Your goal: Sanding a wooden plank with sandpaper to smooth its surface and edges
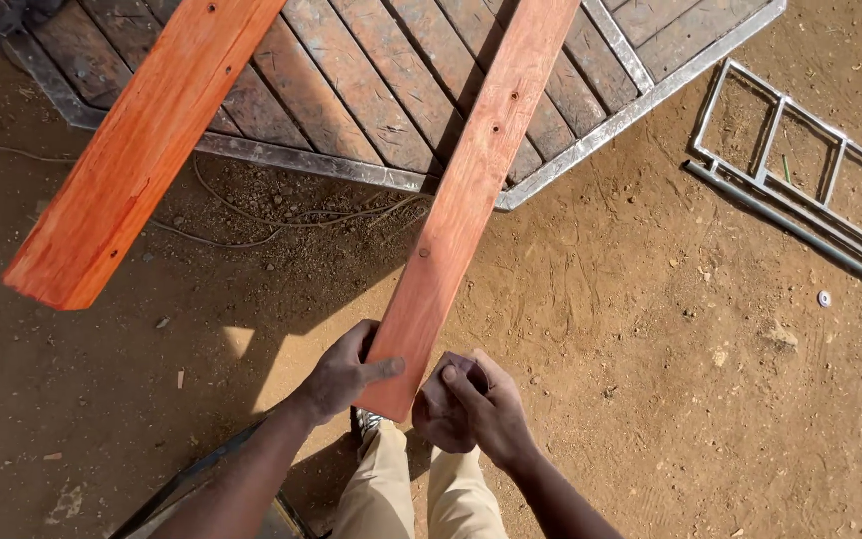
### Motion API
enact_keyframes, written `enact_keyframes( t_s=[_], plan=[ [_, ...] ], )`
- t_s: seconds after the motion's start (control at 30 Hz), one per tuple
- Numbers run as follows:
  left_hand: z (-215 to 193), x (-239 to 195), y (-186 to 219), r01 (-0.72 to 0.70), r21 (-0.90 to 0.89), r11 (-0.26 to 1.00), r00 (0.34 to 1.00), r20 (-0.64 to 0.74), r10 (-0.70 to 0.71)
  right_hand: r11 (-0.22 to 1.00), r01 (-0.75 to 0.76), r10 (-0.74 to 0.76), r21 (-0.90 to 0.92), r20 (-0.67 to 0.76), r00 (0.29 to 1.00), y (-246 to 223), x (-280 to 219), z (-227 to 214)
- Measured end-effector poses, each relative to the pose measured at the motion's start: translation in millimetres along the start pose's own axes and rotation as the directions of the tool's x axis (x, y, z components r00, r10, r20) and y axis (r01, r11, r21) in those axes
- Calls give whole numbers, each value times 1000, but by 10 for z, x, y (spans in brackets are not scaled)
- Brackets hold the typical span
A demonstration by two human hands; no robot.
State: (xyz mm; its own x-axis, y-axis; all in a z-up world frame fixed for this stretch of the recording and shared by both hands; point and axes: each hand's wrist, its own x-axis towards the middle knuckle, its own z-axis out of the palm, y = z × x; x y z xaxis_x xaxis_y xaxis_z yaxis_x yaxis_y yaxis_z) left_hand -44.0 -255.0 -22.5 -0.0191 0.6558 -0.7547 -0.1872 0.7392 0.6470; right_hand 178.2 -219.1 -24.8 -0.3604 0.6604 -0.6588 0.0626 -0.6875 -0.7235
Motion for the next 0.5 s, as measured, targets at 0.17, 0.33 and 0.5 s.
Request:
enact_keyframes(
  t_s=[0.17,0.33,0.5],
  plan=[
    [424,51,31,124,145,982,951,-299,-76,916,135,-190,-377,-113,975,10,27,386],
    [604,127,11,274,360,892,838,-545,-38,858,-159,-89,-489,-446,890,-225,487,302],
    [618,171,9,259,400,879,823,-568,16,928,121,-279,-353,-441,853,-1144,1444,75]
  ],
)
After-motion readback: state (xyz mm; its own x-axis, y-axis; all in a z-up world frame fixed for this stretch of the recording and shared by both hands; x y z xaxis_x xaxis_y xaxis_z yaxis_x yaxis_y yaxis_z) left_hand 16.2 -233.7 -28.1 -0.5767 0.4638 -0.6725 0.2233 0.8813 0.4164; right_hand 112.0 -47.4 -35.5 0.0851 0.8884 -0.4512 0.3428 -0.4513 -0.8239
